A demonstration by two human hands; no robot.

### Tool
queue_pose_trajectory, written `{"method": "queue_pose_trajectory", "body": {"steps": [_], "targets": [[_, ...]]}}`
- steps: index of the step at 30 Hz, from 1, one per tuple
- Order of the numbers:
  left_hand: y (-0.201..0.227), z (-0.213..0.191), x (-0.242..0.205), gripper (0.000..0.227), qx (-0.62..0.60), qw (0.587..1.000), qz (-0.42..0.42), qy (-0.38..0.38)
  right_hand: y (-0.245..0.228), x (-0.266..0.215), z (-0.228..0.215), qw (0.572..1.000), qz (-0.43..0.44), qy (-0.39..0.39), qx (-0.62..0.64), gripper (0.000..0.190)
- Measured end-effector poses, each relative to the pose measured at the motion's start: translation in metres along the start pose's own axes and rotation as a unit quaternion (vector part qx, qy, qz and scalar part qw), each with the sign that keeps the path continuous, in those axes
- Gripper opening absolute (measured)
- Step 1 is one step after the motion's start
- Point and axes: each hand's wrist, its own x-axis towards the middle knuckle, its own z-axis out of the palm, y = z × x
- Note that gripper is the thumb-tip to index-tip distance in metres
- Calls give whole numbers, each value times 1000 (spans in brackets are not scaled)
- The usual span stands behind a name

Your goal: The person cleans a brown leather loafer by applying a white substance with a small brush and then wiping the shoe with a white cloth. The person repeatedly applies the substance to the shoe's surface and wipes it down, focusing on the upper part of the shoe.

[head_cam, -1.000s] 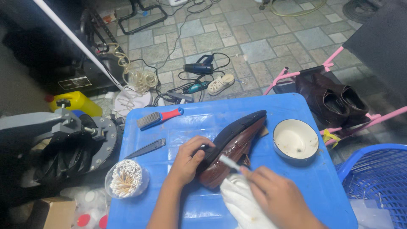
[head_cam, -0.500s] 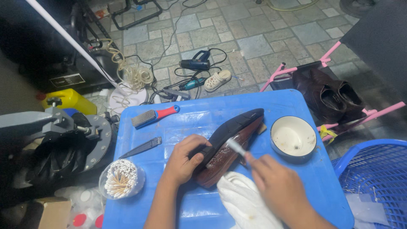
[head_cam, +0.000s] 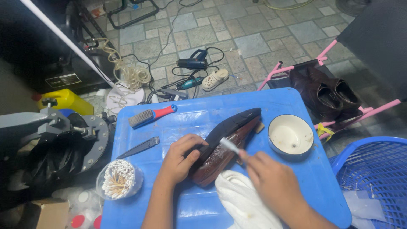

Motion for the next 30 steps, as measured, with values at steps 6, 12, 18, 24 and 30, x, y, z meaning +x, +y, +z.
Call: {"method": "queue_pose_trajectory", "body": {"steps": [6,12,18,24,30], "targets": [[4,-3,1,38,7,1000,-17,-1,-18,-8,11,995,-68,-23,73,39],[5,-1,1,34,10,1000,-16,3,-3,9,-10,998,44,36,-12,28],[5,-2,1,37,-3,1000,0,-4,-14,1,-4,997,14,-9,79,30],[-2,3,1,64,-19,999,26,11,-19,-6,11,996,27,17,85,32],[-10,9,1,88,-46,998,25,33,-15,-18,23,996,-17,25,89,35]]}}
